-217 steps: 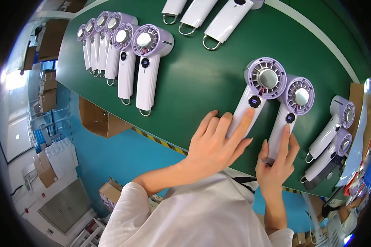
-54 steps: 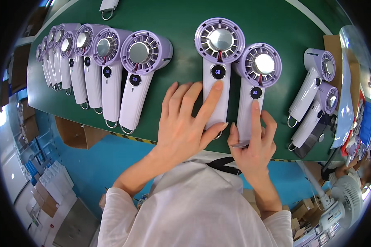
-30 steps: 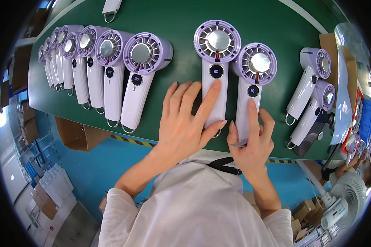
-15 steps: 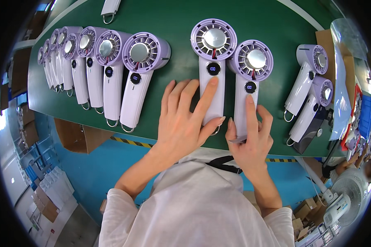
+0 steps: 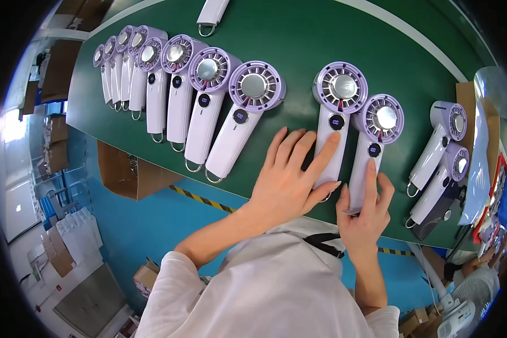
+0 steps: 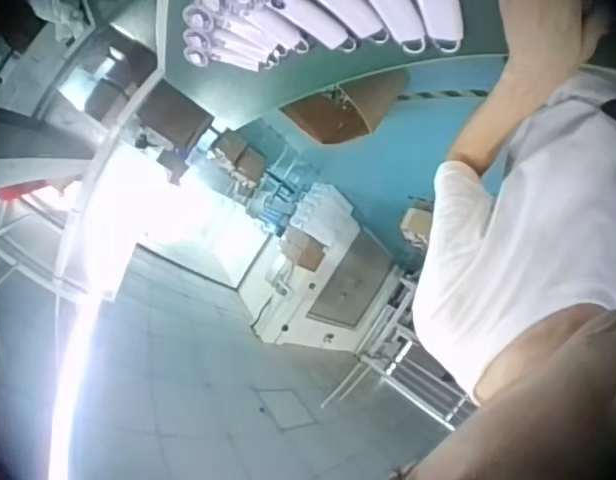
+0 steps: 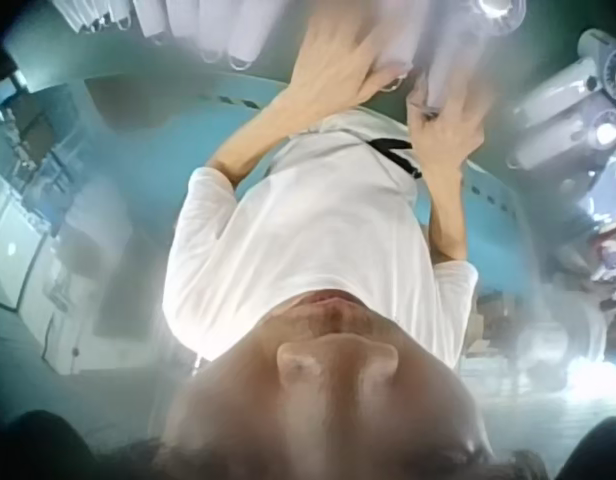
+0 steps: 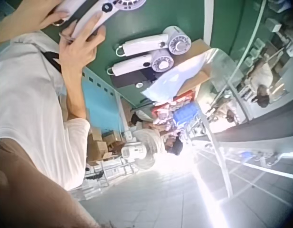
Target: Inspecting and testing handheld fans at an assembly line station, including adjusting internal components and checking LED displays.
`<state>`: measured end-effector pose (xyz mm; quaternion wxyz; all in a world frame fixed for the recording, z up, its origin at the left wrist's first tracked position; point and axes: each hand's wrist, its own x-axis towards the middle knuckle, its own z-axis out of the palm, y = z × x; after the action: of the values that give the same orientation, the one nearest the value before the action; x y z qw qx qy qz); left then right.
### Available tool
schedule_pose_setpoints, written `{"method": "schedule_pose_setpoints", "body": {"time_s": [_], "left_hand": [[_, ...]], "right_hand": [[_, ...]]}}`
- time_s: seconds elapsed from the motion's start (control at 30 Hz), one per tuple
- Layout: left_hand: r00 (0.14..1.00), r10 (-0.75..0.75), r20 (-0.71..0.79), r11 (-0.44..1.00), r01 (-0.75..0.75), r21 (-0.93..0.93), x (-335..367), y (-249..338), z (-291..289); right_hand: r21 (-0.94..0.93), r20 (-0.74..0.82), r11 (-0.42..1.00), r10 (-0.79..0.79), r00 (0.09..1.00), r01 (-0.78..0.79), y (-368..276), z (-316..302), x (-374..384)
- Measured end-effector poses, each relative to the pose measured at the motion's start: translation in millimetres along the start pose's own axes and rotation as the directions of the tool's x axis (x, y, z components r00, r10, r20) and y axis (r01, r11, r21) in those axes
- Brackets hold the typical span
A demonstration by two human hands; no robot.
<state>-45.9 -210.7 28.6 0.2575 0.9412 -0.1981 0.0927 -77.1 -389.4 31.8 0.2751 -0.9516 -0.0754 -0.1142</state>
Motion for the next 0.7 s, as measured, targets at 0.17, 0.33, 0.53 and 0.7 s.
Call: {"method": "schedule_pose_setpoints", "body": {"time_s": [0.17,0.33,0.53,0.7], "left_hand": [[1.000,-0.010,-0.007,1.000,0.010,-0.013,0,-1,-1],[1.000,-0.010,0.012,1.000,0.011,-0.026,2,-1,-2],[1.000,-0.003,-0.001,1.000,0.003,0.000,1,0,-1],[1.000,-0.008,-0.003,1.000,0.008,-0.002,-1,0,-1]], "right_hand": [[-0.017,-0.003,1.000,-0.022,1.000,0.022,-1,2,2],[-0.093,-0.093,0.991,-0.104,0.990,0.095,7,8,3],[-0.098,-0.101,0.990,-0.109,0.989,0.100,7,8,3],[-0.083,-0.086,0.991,-0.113,0.990,0.106,7,8,3]]}}
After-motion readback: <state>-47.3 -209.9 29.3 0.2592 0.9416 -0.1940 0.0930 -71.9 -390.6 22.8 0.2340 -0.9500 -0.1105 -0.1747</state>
